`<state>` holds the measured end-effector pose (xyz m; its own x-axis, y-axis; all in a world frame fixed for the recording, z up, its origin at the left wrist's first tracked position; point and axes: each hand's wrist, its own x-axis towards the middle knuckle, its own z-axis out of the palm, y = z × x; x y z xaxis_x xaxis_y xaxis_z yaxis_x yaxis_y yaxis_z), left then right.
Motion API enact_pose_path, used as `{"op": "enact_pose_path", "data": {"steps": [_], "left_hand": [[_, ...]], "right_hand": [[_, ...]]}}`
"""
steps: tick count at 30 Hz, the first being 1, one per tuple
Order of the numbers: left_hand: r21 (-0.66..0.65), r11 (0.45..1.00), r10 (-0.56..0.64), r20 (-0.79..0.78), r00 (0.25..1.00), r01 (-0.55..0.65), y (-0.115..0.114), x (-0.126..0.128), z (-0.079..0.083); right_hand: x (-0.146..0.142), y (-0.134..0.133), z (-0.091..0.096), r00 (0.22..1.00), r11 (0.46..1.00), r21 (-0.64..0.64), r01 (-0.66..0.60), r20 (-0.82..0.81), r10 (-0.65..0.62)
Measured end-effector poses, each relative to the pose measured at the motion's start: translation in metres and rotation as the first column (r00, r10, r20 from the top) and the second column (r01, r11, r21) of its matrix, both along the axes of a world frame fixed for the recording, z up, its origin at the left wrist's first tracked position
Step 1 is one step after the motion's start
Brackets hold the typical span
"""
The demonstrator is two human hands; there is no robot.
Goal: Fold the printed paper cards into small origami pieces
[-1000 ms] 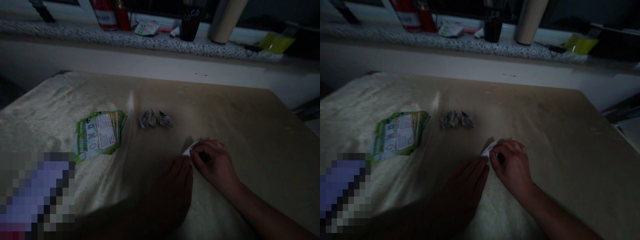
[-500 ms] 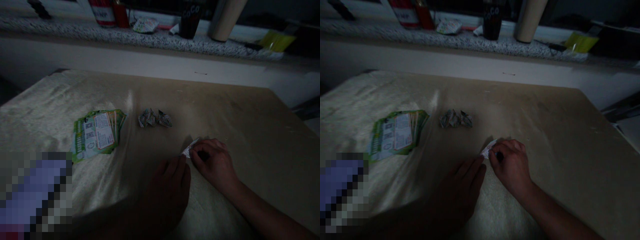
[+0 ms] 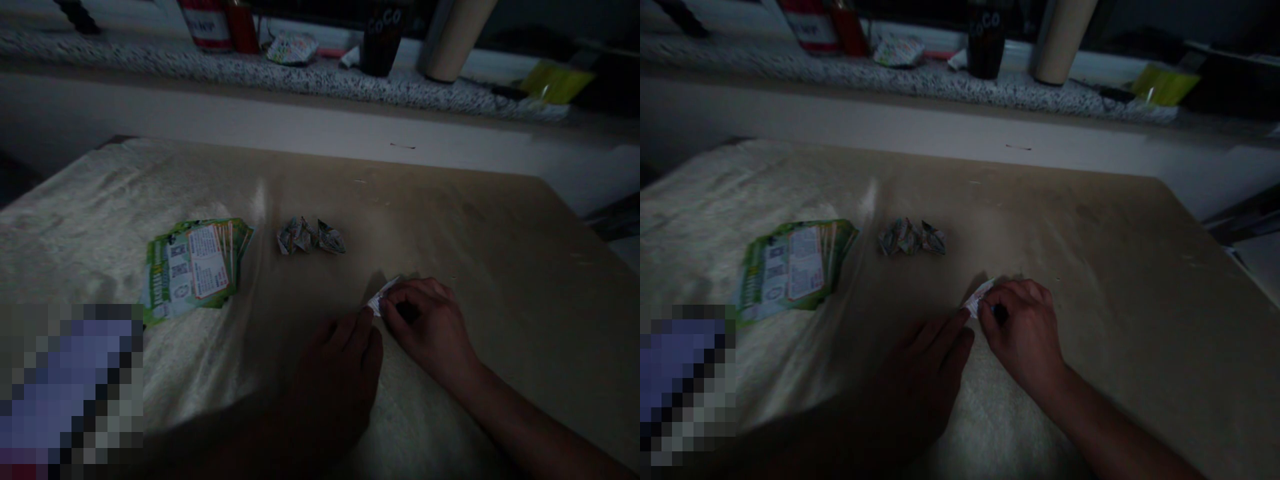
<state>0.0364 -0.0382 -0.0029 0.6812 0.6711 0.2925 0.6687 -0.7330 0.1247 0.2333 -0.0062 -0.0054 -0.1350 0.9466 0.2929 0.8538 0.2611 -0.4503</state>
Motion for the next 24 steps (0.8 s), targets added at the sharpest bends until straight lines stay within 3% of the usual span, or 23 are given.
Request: {"op": "enact_pose_path", "data": {"steps": [14,24], "left_hand": [[-0.005,1.000,-0.001,0.025,1.000,0.001,0.0000,-0.0002,-0.0028],[-0.111,0.994,-0.016,-0.020,1.000,0.014,0.0046,0.0011,0.0029]], "right_hand": [[0.0009,0.0001,-0.0011,1.000,1.000,-0.004,0.002,0.006,-0.002],[-0.0023,0.0000,-0.0009,1.000,1.000,0.010,0.013,0.006,-0.013]]}}
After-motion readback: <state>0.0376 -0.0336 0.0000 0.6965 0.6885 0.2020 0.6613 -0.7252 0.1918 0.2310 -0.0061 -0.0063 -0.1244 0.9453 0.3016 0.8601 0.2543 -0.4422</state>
